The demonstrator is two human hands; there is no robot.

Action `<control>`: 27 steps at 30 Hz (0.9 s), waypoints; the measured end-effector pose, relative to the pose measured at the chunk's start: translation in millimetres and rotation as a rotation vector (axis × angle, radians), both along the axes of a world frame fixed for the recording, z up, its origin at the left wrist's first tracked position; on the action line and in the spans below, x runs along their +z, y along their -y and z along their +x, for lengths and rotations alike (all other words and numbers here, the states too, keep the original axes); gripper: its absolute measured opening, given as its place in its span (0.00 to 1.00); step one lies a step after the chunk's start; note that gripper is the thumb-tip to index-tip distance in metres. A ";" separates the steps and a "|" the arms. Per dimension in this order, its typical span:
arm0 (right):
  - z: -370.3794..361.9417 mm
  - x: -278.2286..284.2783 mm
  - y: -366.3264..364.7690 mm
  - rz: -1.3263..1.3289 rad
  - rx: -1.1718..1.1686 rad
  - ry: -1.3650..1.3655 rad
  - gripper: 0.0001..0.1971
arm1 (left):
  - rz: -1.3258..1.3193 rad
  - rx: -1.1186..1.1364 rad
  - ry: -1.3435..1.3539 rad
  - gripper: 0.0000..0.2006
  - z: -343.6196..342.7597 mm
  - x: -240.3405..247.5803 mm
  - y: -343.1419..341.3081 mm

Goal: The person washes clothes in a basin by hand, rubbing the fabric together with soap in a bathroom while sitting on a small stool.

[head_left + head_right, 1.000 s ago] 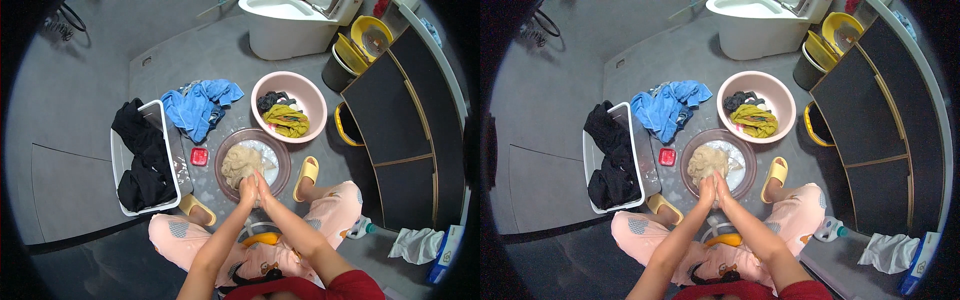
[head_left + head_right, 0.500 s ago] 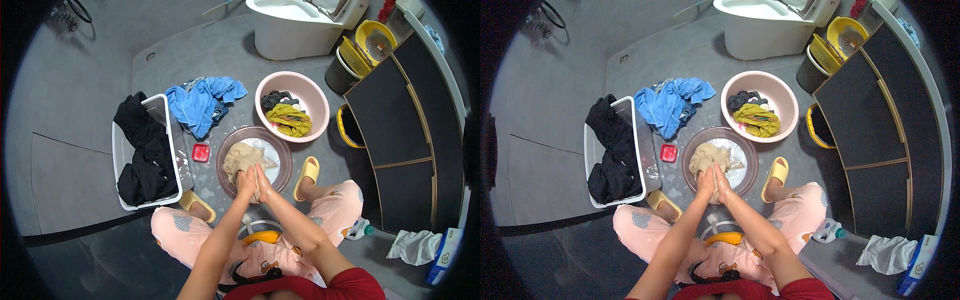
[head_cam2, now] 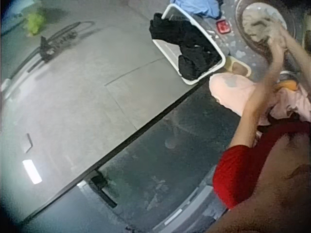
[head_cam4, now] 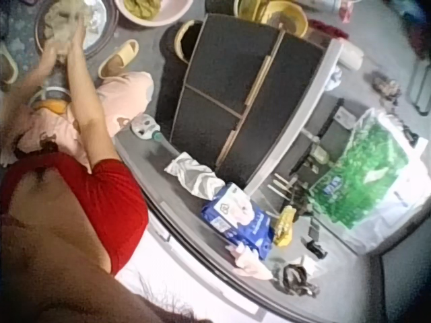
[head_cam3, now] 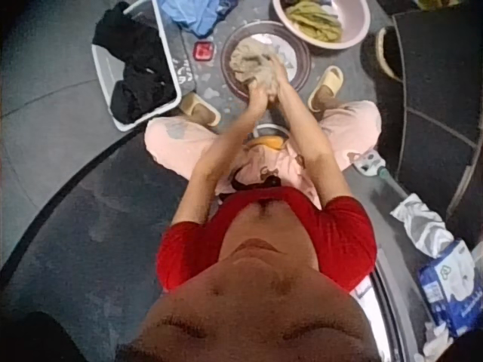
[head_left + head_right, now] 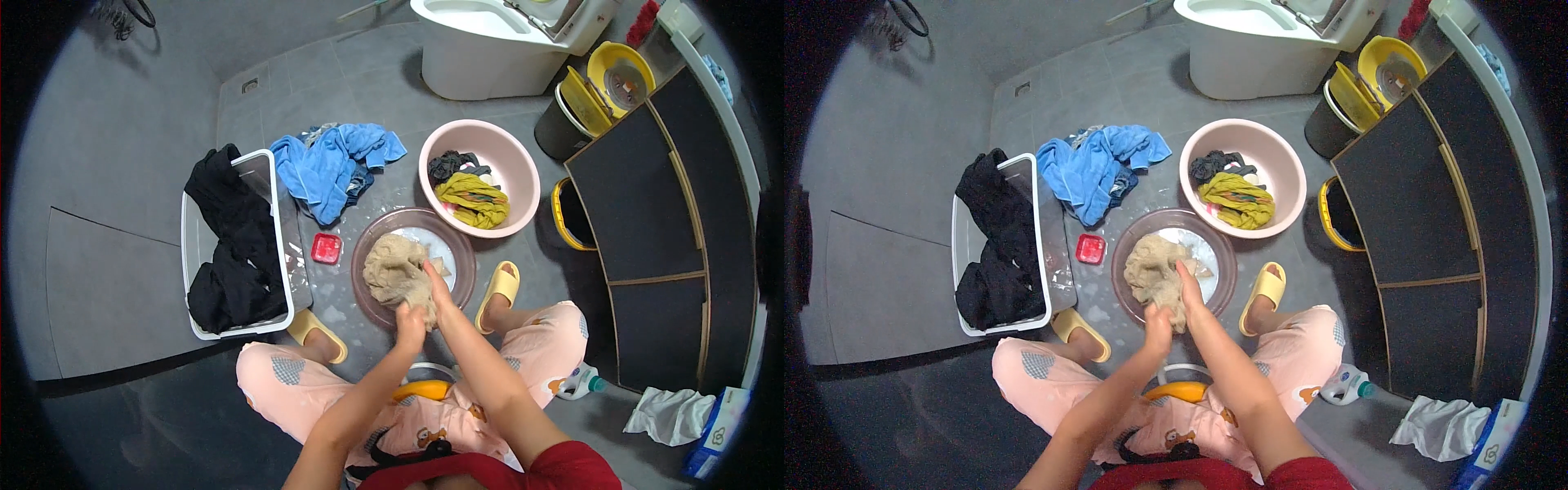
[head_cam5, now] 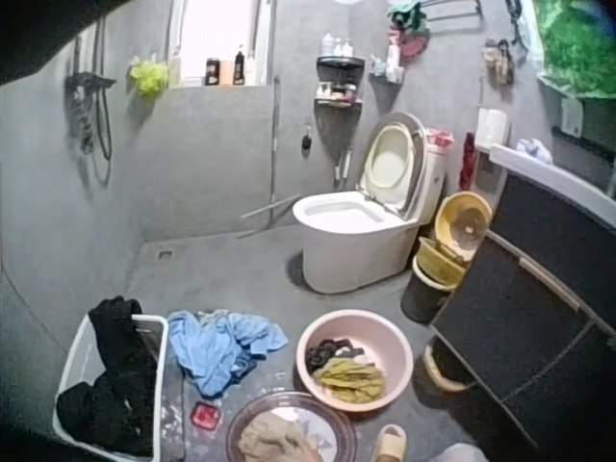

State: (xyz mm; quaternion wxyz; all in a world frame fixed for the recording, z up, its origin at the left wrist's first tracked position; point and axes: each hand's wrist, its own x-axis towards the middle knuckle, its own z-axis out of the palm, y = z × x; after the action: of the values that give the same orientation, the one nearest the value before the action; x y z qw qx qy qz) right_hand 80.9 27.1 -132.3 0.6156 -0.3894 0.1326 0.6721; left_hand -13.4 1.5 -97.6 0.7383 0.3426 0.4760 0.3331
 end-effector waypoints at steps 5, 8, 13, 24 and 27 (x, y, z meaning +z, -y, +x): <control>-17.8 -22.5 0.0 0.182 0.049 0.049 0.22 | 0.381 -0.208 -0.293 0.18 -5.9 -41.4 -7.6; -28.5 -11.6 7.2 0.164 0.100 -0.037 0.22 | 0.609 -0.166 -0.434 0.25 -2.7 -40.1 -32.5; -34.6 9.0 13.4 0.023 0.141 0.109 0.21 | 0.448 0.031 -0.552 0.24 1.4 -44.5 -55.6; -63.3 33.0 39.3 0.051 -0.012 0.322 0.18 | -0.002 0.499 -0.196 0.10 -10.6 -84.8 -71.1; -40.0 15.5 36.9 0.013 0.043 0.099 0.18 | 0.001 0.167 -0.410 0.14 3.3 -26.5 -51.6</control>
State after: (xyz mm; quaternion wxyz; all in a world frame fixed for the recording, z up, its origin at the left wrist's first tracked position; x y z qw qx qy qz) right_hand 40.9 -9.9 -116.8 0.6094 -0.4211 0.0893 0.6658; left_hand -10.1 53.1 -124.1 0.5958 0.3630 0.6427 0.3165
